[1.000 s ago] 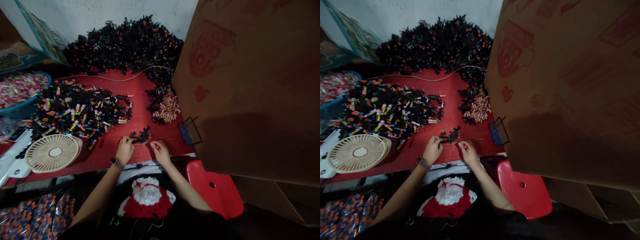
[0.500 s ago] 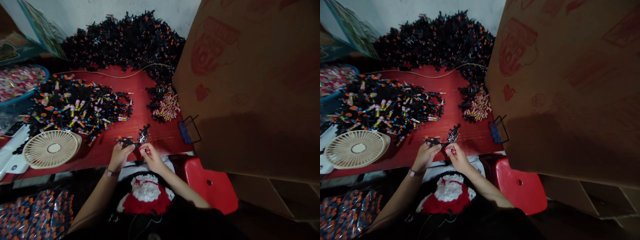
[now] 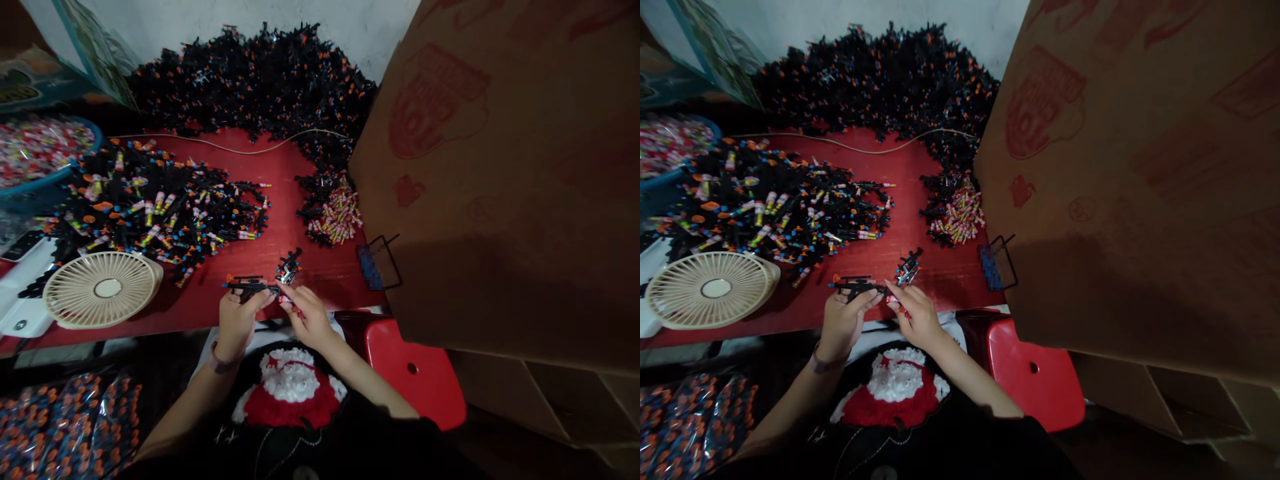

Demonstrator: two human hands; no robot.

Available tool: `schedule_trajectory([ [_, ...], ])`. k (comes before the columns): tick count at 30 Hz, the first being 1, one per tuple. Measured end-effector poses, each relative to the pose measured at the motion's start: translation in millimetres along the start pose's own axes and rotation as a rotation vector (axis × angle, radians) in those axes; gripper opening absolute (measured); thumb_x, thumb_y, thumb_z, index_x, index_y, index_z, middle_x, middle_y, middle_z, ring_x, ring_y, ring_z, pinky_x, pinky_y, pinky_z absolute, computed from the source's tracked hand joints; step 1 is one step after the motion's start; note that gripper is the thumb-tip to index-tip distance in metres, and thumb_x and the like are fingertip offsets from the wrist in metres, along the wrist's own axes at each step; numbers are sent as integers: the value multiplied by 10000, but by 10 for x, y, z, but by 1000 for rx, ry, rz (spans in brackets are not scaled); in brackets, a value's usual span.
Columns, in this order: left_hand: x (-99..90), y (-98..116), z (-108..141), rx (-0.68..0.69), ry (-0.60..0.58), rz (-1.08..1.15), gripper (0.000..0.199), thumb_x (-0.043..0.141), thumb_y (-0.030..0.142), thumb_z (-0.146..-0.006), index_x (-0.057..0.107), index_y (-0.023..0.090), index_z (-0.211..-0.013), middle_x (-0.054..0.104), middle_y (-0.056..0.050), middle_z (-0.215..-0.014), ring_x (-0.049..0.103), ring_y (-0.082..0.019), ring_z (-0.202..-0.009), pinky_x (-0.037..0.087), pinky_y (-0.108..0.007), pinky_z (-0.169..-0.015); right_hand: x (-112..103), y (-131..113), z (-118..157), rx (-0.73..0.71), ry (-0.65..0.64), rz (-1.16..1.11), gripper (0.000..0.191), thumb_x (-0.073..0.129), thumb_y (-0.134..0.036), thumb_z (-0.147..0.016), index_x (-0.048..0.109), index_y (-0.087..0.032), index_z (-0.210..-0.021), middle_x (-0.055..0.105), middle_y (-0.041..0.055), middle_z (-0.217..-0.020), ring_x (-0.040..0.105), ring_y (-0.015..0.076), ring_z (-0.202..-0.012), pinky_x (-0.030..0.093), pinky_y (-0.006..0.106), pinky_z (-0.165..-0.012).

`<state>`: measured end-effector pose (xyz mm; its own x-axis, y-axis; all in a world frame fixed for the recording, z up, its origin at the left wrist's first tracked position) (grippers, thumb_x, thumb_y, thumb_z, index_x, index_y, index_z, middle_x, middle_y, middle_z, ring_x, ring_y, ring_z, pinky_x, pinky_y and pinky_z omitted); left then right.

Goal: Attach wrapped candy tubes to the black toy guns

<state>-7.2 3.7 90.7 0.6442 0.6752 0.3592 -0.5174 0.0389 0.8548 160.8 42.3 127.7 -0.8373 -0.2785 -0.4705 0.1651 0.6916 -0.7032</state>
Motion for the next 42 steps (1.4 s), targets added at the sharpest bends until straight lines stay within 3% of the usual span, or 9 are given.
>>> schedule_trajectory([
  [9, 5, -41, 48, 21, -69, -61, 351, 1022, 287, -552, 825, 148, -807, 836, -61, -840, 812, -238, -779, 733, -374, -777, -38, -66, 66, -70, 47, 138, 595, 511, -104, -1083, 521, -243, -1661, 643, 47, -850, 598, 227, -757, 529, 346, -669],
  [16, -12, -104, 23, -115, -58, -70, 309, 995, 253, -522, 814, 144, -747, 834, -82, -822, 802, -239, -742, 711, -342, -705, 26, -87, 105, -137, 18, 363, 667, 474, -15, -1003, 511, -163, -1652, 662, 73, -858, 596, 238, -757, 524, 347, -651],
  [21, -42, -94, 11, -162, -79, -94, 319, 999, 269, -513, 811, 161, -747, 828, -63, -826, 762, -214, -702, 653, -291, -592, 15, -20, 84, -79, -7, 233, 587, 482, -30, -994, 640, -196, -1535, 694, 69, -867, 630, 231, -771, 561, 342, -687],
  [28, 47, -221, 105, -206, -161, -96, 367, 1025, 308, -547, 828, 160, -820, 841, -108, -897, 777, -234, -768, 661, -322, -652, -60, 187, 74, 126, 16, -26, 355, 539, -181, -1077, 810, -244, -1297, 767, 71, -901, 719, 219, -801, 621, 347, -748],
  [32, 32, -312, 53, -267, -185, -101, 420, 1035, 361, -569, 813, 155, -860, 810, -107, -789, 762, -236, -685, 650, -337, -631, -42, 417, 50, 228, -55, -141, 333, 555, -317, -1129, 793, -267, -1357, 814, 90, -1147, 769, 230, -1040, 639, 381, -952],
  [34, 2, -67, -137, -186, -174, -84, 404, 1023, 353, -594, 790, 148, -852, 795, -93, -763, 752, -225, -661, 644, -332, -628, -89, 660, 74, 306, -34, -129, 378, 558, -394, -1135, 746, -259, -1435, 797, 112, -1274, 757, 245, -1148, 615, 407, -1035],
  [36, -21, 495, -440, 44, -151, -21, 361, 995, 344, -671, 777, 151, -885, 808, -85, -843, 776, -216, -744, 673, -338, -733, -162, 978, 147, 414, 38, -63, 429, 540, -465, -1132, 728, -222, -1431, 798, 139, -1268, 765, 257, -1104, 624, 411, -990],
  [39, -91, 1556, -906, 481, -74, 90, 302, 926, 331, -826, 740, 161, -994, 809, -83, -1046, 798, -219, -1046, 656, -370, -1029, -123, 1357, 295, 512, 58, 50, 461, 473, -525, -1129, 749, -188, -1278, 818, 156, -1184, 776, 279, -990, 632, 404, -849],
  [42, -112, 2082, -1311, 620, -4, 129, 303, 908, 308, -863, 664, 160, -965, 779, -81, -1083, 762, -223, -1207, 598, -400, -1158, 17, 1493, 413, 509, 15, 136, 437, 489, -540, -1110, 722, -196, -1243, 819, 150, -1134, 771, 277, -910, 611, 387, -781],
])
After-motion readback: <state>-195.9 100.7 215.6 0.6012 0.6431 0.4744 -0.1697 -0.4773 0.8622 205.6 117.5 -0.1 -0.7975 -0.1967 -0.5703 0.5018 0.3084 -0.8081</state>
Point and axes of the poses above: each hand's wrist, its own z-axis away from the middle knuckle, its own x-axis out of the palm, y = z × x, the point moved 9 cm from there along -z, towards the middle knuckle
